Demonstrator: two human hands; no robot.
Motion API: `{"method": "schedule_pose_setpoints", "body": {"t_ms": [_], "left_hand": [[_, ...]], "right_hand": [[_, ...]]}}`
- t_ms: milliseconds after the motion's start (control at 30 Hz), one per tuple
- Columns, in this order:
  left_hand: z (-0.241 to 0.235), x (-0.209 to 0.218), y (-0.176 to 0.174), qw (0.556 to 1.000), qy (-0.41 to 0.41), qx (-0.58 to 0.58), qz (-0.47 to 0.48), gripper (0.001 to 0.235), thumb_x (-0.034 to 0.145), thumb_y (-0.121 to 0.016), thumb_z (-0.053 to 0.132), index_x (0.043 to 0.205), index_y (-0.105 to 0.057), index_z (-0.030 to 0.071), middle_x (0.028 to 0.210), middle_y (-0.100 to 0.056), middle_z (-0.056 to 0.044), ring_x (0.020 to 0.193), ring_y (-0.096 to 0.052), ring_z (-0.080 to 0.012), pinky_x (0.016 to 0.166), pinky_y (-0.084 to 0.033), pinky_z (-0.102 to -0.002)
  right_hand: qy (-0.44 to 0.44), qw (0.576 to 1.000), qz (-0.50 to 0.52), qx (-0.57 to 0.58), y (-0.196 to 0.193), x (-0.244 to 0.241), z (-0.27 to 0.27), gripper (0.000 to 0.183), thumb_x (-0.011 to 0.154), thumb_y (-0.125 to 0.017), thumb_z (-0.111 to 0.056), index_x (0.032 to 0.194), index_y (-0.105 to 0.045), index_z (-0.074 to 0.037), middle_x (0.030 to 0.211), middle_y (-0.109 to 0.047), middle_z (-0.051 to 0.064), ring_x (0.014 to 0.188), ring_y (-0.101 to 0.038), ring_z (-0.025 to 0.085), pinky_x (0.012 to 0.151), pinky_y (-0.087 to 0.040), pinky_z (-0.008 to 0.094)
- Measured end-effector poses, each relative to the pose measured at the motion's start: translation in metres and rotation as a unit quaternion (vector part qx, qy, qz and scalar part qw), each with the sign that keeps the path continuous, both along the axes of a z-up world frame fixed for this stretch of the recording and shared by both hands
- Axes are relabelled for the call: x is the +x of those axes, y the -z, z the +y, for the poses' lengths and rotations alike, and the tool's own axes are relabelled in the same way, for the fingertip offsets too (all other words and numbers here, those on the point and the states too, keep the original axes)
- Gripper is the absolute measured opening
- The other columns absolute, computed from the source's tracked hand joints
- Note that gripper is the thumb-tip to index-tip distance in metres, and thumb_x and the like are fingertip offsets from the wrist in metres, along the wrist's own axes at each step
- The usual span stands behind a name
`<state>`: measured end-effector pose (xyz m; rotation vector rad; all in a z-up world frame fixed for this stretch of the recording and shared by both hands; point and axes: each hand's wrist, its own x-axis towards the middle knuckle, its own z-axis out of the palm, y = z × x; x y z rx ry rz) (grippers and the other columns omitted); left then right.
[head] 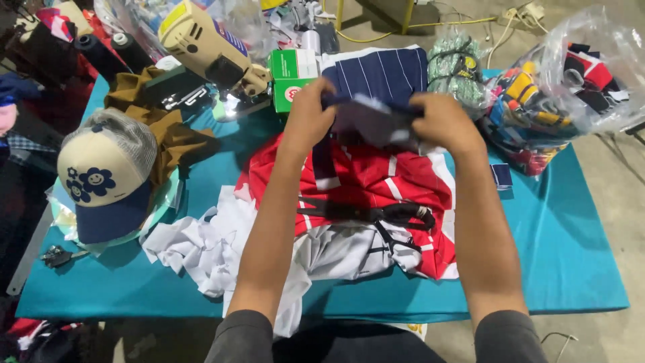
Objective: A person uses scissors to cut through various pieces of fabric on a workbench.
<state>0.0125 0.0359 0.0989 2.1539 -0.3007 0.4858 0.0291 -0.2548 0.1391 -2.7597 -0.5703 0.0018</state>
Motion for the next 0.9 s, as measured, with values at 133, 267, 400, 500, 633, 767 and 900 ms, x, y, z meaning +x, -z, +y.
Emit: {"method": "schedule_pose_setpoints", "body": {"t_ms": [133,267,400,500,633,767,900], "left_hand": [[-0.026,-0.027,-0.028,0.974,-0.025,-0.085,-0.207,0.030,0.082,-0.063,-0.015,0.103,-0.055,0.004,0.102,-0.058,-0.013,0.098,-0.058,-0.0282,0.083,-0.052,-0.034],[-0.022,-0.023,0.064,0.994,0.033,-0.079,-0.069,0.048,0.074,-0.083,0.016,0.115,-0.060,0.009,0.110,-0.060,-0.015,0.107,-0.059,-0.0343,0.094,-0.049,-0.043],[-0.020,-0.028,0.106,0.947,0.084,-0.273,0.144,0.063,0.076,-0.094,0.022,0.127,-0.064,0.001,0.126,-0.056,-0.027,0.117,-0.062,-0.0491,0.101,-0.053,-0.050],[-0.010,-0.017,0.131,0.921,0.024,-0.339,0.188,0.044,0.091,-0.084,0.029,0.126,-0.066,0.008,0.122,-0.062,-0.019,0.108,-0.069,-0.0290,0.089,-0.060,-0.040],[-0.012,-0.014,0.130,0.940,-0.004,-0.294,0.174,0.031,0.091,-0.083,0.026,0.116,-0.072,0.011,0.106,-0.072,-0.013,0.096,-0.073,-0.0226,0.081,-0.061,-0.035],[-0.007,-0.021,0.118,0.939,-0.079,-0.308,0.128,0.019,0.089,-0.083,0.026,0.103,-0.074,0.016,0.087,-0.071,-0.001,0.080,-0.067,-0.0100,0.072,-0.057,-0.027],[-0.003,-0.014,0.118,0.927,-0.129,-0.337,0.105,0.023,0.083,-0.085,0.013,0.102,-0.072,0.011,0.085,-0.069,-0.002,0.079,-0.067,-0.0104,0.071,-0.059,-0.028]], "right_hand": [[-0.052,0.945,-0.263,0.189,-0.023,-0.017,0.023,0.046,0.071,-0.059,0.013,0.116,-0.065,0.009,0.109,-0.066,0.025,0.102,-0.060,0.039,0.087,-0.051,0.044],[-0.060,0.969,-0.238,0.020,0.030,-0.025,0.017,0.053,0.079,-0.077,-0.006,0.129,-0.060,0.000,0.127,-0.057,0.025,0.117,-0.055,0.043,0.094,-0.050,0.051],[-0.054,0.986,-0.067,-0.146,0.071,-0.035,-0.007,0.075,0.080,-0.079,-0.035,0.148,-0.054,-0.016,0.148,-0.051,0.018,0.137,-0.049,0.039,0.103,-0.046,0.049],[-0.059,0.991,-0.059,-0.106,0.036,-0.058,-0.020,0.052,0.089,-0.073,-0.033,0.135,-0.064,-0.011,0.130,-0.063,0.016,0.123,-0.061,0.036,0.098,-0.050,0.043],[-0.056,0.991,0.104,-0.056,-0.009,-0.095,-0.018,0.032,0.093,-0.070,-0.028,0.117,-0.073,-0.006,0.101,-0.076,0.016,0.098,-0.073,0.036,0.089,-0.057,0.044],[-0.127,0.942,0.276,-0.143,0.003,-0.130,-0.021,0.032,0.089,-0.068,-0.024,0.117,-0.069,-0.008,0.104,-0.077,0.020,0.104,-0.072,0.043,0.091,-0.057,0.052],[-0.182,0.940,0.184,-0.222,0.047,-0.154,-0.021,0.048,0.086,-0.073,-0.029,0.126,-0.062,-0.006,0.107,-0.070,0.017,0.103,-0.069,0.037,0.085,-0.058,0.044]]}}
